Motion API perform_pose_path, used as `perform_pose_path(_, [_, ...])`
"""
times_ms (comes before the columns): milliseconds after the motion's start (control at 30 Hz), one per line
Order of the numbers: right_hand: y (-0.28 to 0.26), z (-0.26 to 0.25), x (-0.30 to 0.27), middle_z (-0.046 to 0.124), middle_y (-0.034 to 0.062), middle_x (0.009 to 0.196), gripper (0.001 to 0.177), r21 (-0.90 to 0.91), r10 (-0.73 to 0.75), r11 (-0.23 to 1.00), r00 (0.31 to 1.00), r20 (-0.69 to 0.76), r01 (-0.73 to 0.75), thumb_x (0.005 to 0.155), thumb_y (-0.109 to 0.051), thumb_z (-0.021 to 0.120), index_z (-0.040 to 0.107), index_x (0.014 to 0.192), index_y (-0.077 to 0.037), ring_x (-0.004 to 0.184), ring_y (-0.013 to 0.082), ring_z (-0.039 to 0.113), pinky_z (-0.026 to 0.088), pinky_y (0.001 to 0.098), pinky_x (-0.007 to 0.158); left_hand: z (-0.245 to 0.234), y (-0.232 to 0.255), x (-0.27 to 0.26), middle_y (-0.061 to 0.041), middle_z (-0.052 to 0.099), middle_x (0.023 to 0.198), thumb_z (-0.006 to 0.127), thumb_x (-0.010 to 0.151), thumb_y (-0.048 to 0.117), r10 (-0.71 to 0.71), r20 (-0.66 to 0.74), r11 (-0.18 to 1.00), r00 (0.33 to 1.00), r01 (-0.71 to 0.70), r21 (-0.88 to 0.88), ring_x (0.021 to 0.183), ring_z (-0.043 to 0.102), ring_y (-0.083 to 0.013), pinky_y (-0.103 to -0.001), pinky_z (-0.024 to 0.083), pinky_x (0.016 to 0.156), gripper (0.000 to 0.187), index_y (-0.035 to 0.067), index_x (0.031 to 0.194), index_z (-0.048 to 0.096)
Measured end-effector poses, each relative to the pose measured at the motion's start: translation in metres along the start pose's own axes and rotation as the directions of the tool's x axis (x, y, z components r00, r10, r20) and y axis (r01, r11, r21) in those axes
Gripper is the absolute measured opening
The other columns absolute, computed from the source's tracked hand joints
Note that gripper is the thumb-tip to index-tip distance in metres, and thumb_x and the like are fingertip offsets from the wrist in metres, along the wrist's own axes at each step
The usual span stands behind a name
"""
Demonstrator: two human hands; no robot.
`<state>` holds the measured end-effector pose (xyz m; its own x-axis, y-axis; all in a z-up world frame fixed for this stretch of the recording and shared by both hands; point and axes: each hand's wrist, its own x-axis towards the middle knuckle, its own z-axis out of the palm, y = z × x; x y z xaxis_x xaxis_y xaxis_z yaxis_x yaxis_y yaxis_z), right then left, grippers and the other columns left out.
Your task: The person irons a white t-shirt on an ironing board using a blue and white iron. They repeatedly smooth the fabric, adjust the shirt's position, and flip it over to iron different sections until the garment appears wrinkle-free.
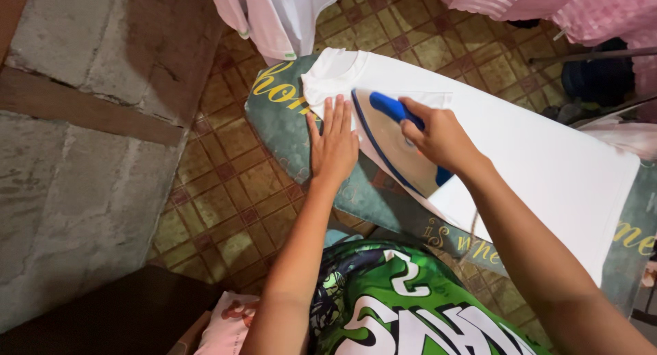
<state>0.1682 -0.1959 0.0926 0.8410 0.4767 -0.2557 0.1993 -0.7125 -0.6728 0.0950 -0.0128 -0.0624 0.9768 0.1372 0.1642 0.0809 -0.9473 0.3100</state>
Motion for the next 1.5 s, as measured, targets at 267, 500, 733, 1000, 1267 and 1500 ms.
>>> perform_pose_path(267, [0.005, -0.004, -0.017, 0.067, 0.0171, 0.068, 0.05, -0.021, 0.025, 0.999, 1.0, -0.002, -0.025, 0.093, -0.022, 0.061, 0.06, 0.142, -0.01, 0.055, 0.021, 0.065, 0.054, 0.0368, 0.062, -0.001, 0.001, -0.001, -0.01, 0.027, 0.168, 0.056, 0.098, 0.03, -0.01, -0.007, 1.0, 1.0, 0.01, 0.006, 0.157, 0.019, -0.0275, -0.062, 0.011, 0.125, 0.069, 0.004, 0.158, 0.034])
perform_pose_path(500, [0.012, -0.002, -0.026, 0.068, 0.0182, 0.069, 0.049, -0.018, 0.038, 0.999, 0.998, -0.046, -0.039, 0.094, -0.024, 0.061, 0.061, 0.14, -0.009, 0.055, 0.0237, 0.066, 0.053, 0.0386, 0.061, 0.001, 0.0, 0.001, -0.011, 0.028, 0.168, 0.055, 0.098, 0.03, -0.001, -0.004, 1.0, 1.0, 0.001, 0.013, 0.157, 0.019, -0.0278, -0.062, 0.01, 0.124, 0.069, 0.003, 0.158, 0.034])
perform_pose_path(733, [0.0, 0.007, -0.005, 0.067, 0.0181, 0.068, 0.051, 0.005, 0.026, 1.0, 0.996, -0.09, -0.025, 0.095, -0.024, 0.06, 0.057, 0.143, -0.007, 0.052, 0.0237, 0.065, 0.053, 0.0382, 0.06, 0.002, 0.0, 0.001, -0.01, 0.028, 0.168, 0.055, 0.097, 0.031, -0.014, 0.004, 1.0, 1.0, 0.014, 0.005, 0.157, 0.018, -0.0281, -0.061, 0.009, 0.124, 0.07, 0.003, 0.158, 0.034])
perform_pose_path(1000, [0.014, 0.004, -0.058, 0.068, 0.0177, 0.07, 0.051, 0.057, 0.225, 0.974, 0.964, -0.143, -0.219, 0.094, -0.024, 0.061, 0.058, 0.142, -0.007, 0.052, 0.0245, 0.067, 0.054, 0.0386, 0.058, 0.0, 0.0, 0.001, -0.009, 0.028, 0.168, 0.055, 0.097, 0.031, -0.006, 0.008, 1.0, 1.0, 0.006, -0.011, 0.157, 0.018, -0.0273, -0.062, 0.01, 0.124, 0.071, 0.003, 0.159, 0.035])
perform_pose_path(1267, [-0.005, 0.007, -0.016, 0.068, 0.0182, 0.068, 0.047, 0.064, 0.2, 0.979, 0.961, -0.192, -0.191, 0.097, -0.024, 0.059, 0.058, 0.141, -0.007, 0.053, 0.0262, 0.067, 0.054, 0.04, 0.057, 0.0, 0.0, 0.001, -0.009, 0.027, 0.169, 0.054, 0.097, 0.031, 0.0, 0.019, 1.0, 1.0, 0.0, 0.0, 0.158, 0.018, -0.0278, -0.063, 0.01, 0.124, 0.07, 0.004, 0.159, 0.034])
perform_pose_path(1500, [-0.001, 0.01, -0.069, 0.067, 0.0176, 0.067, 0.047, 0.115, 0.305, 0.951, 0.927, -0.218, -0.286, 0.097, -0.024, 0.059, 0.058, 0.142, -0.007, 0.053, 0.0252, 0.067, 0.053, 0.0393, 0.056, -0.002, 0.003, 0.0, -0.01, 0.025, 0.169, 0.053, 0.098, 0.033, -0.013, 0.044, 0.998, 0.999, 0.01, 0.054, 0.158, 0.017, -0.0288, -0.063, 0.01, 0.124, 0.07, 0.004, 0.159, 0.033])
